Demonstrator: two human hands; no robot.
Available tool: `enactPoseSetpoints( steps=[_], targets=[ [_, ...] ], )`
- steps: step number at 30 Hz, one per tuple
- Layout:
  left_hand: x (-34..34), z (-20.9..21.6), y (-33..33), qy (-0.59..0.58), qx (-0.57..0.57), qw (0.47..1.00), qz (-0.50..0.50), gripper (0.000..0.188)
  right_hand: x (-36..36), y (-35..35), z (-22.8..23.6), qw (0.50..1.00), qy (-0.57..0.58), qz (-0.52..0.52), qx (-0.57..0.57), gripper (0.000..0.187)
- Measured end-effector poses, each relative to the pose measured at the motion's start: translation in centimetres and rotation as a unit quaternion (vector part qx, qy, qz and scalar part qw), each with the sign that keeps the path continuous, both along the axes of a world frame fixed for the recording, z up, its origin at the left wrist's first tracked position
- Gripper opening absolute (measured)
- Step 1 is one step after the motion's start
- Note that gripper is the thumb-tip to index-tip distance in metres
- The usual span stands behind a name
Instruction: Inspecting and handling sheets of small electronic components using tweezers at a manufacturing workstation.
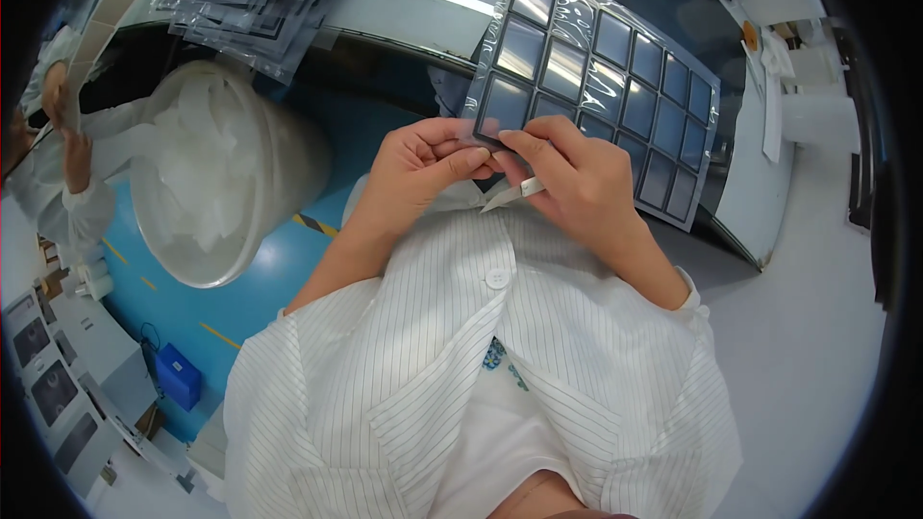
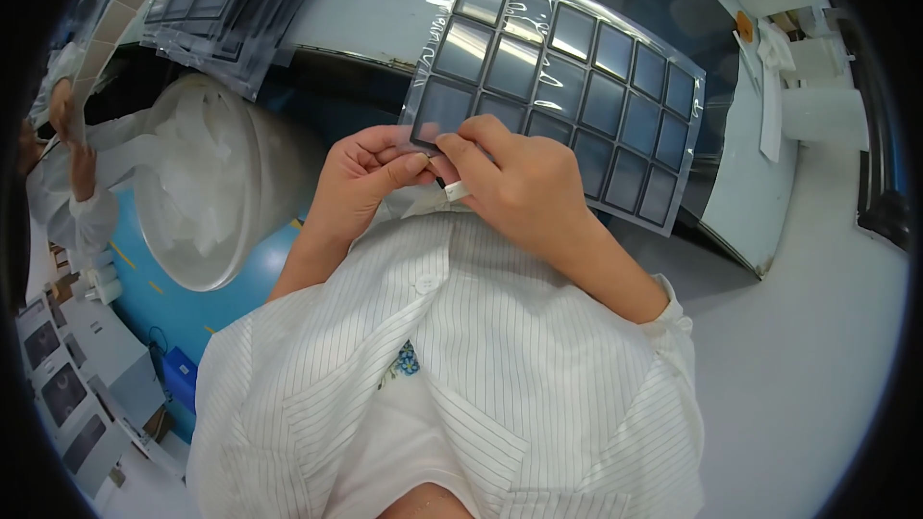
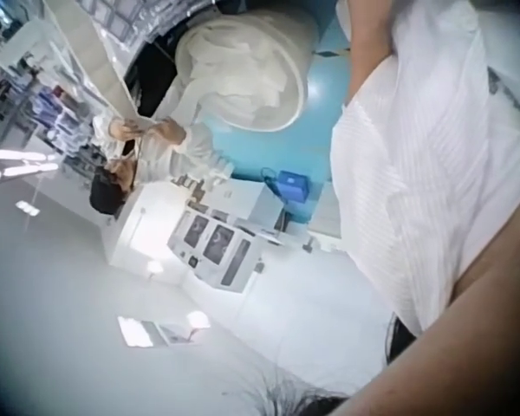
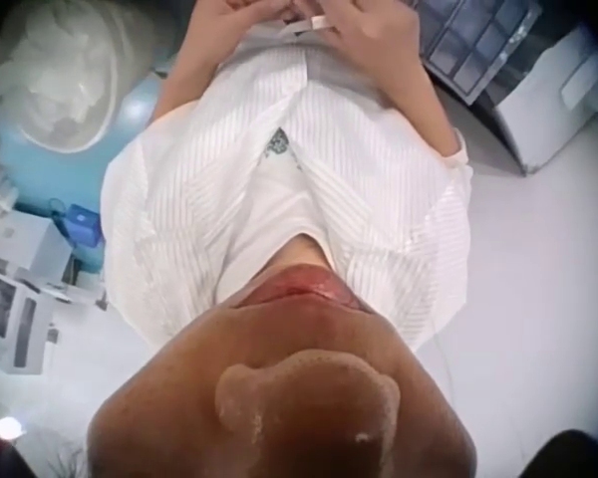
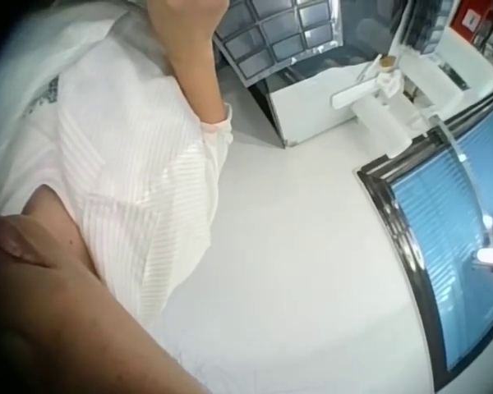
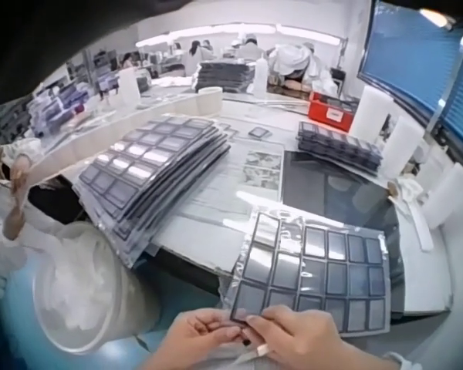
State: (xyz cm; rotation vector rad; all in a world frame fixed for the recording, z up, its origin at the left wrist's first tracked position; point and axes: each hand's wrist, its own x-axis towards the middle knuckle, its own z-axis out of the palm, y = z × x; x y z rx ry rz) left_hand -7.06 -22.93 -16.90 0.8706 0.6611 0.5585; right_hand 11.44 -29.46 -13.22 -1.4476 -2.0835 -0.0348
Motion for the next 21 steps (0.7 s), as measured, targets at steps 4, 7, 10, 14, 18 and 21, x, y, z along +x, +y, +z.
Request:
enactPoseSetpoints(
  steps=[4, 7, 10, 14, 18, 21],
  targets=[
    [-0.2, -0.3, -0.1, -0.003, 0.008, 1.000, 0.005, 0.026, -0.4, 0.1, -0.2, 0.999, -0.029, 0.010, 0.024, 0.023],
    [-0.1, -0.3, -0.2, -0.007, 0.013, 1.000, 0.010, 0.022, -0.5, 0.0, -0.1, 1.000, -0.018, 0.007, 0.018, 0.023],
    [0.0, -0.2, -0.4, -0.013, 0.013, 1.000, 0.016, 0.023, -0.5, -0.1, -0.1, 0.999, -0.027, 0.000, 0.025, 0.021],
    [0.3, -0.4, -0.7, -0.008, 0.010, 1.000, 0.028, 0.023, -0.8, -0.3, -0.3, 0.996, -0.071, 0.007, 0.044, 0.020],
    [0.4, -0.5, -0.9, -0.007, 0.003, 0.999, 0.045, 0.023, -1.2, -0.3, -0.5, 0.995, -0.082, 0.009, 0.047, 0.021],
    [0.7, -0.2, -0.9, -0.006, -0.015, 0.999, 0.052, 0.023, -1.1, -0.3, 0.0, 0.999, -0.043, -0.001, 0.034, 0.022]
  ],
)
